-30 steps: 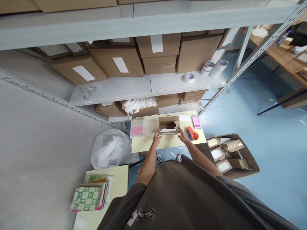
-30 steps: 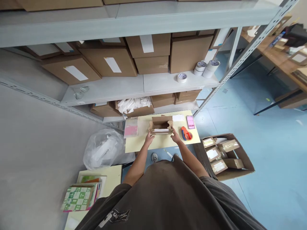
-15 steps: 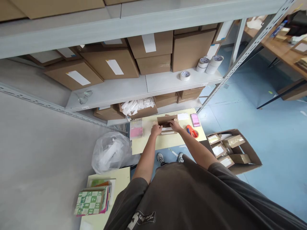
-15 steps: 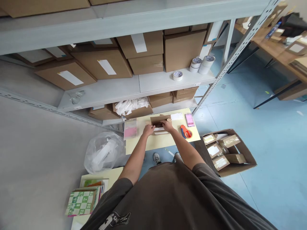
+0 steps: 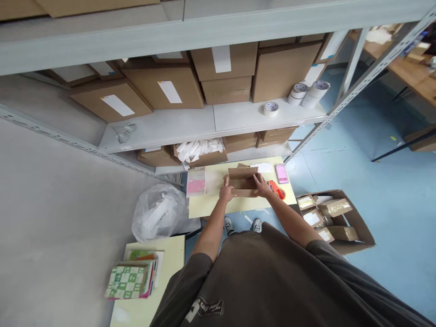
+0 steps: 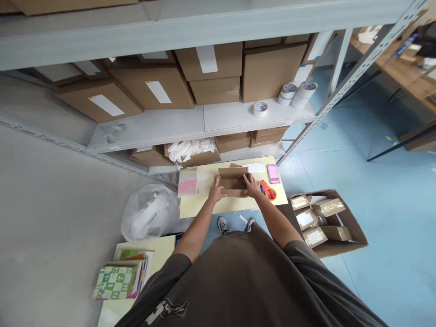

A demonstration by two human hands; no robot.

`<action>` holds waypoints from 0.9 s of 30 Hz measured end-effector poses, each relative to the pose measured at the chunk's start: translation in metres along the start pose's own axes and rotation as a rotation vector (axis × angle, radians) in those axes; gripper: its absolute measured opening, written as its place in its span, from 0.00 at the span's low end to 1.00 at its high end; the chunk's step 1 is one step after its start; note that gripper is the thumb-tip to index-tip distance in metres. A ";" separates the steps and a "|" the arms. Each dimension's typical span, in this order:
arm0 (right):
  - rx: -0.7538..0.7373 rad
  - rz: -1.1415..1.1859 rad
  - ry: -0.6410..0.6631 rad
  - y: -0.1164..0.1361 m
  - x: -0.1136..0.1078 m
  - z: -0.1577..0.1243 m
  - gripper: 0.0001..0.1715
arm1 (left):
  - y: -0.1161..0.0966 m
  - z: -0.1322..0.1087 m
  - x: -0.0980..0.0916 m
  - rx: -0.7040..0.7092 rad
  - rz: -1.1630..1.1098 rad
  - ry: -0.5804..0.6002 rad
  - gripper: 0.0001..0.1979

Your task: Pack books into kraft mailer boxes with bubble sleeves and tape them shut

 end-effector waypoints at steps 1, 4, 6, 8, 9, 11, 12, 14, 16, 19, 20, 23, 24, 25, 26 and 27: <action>0.010 0.005 -0.013 0.002 0.003 0.002 0.82 | -0.002 -0.001 0.005 -0.006 -0.016 -0.042 0.21; 0.007 0.006 -0.009 0.013 0.006 0.016 0.88 | -0.006 -0.002 0.014 -0.017 -0.086 -0.136 0.11; 0.012 -0.011 0.039 0.019 0.003 0.031 0.90 | -0.006 -0.001 0.017 -0.030 -0.123 -0.159 0.08; 0.036 -0.047 0.106 0.022 -0.001 0.047 0.92 | -0.006 0.000 0.018 -0.058 -0.143 -0.151 0.07; 0.046 -0.071 0.137 0.022 -0.002 0.054 0.92 | -0.005 0.000 0.017 -0.070 -0.150 -0.144 0.07; 0.045 -0.112 0.179 0.021 -0.005 0.065 0.93 | -0.006 0.000 0.017 -0.089 -0.162 -0.139 0.07; 0.038 -0.127 0.189 0.020 -0.005 0.069 0.93 | -0.006 0.000 0.016 -0.095 -0.170 -0.142 0.08; 0.022 -0.149 0.200 0.018 -0.005 0.073 0.92 | -0.007 0.000 0.016 -0.112 -0.192 -0.151 0.10; 0.010 -0.158 0.204 0.018 -0.005 0.075 0.90 | -0.007 0.002 0.015 -0.127 -0.217 -0.159 0.11; -0.003 -0.160 0.209 0.019 -0.005 0.074 0.84 | -0.007 0.004 0.015 -0.140 -0.235 -0.169 0.11; -0.010 -0.159 0.206 0.020 -0.005 0.074 0.81 | -0.005 0.004 0.014 -0.148 -0.234 -0.170 0.10; -0.040 -0.146 0.202 0.028 -0.005 0.075 0.77 | 0.001 0.001 0.013 -0.200 -0.214 -0.183 0.09; -0.051 -0.139 0.206 0.031 -0.005 0.076 0.78 | 0.003 -0.001 0.012 -0.223 -0.203 -0.196 0.08; -0.063 -0.134 0.210 0.036 -0.004 0.077 0.78 | 0.006 -0.003 0.012 -0.244 -0.192 -0.210 0.08; -0.071 -0.132 0.217 0.040 -0.003 0.079 0.79 | 0.008 -0.005 0.012 -0.259 -0.184 -0.222 0.07; -0.074 -0.131 0.225 0.043 -0.003 0.081 0.79 | 0.010 -0.008 0.011 -0.270 -0.178 -0.228 0.07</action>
Point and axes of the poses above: each hand's wrist, its own z-axis towards the middle knuckle, its own x-axis out of the palm, y = z × x, the point moved 2 cm from there along z, towards the middle knuckle, and after that the axes turned 1 degree about -y, right-handed, at the moved point
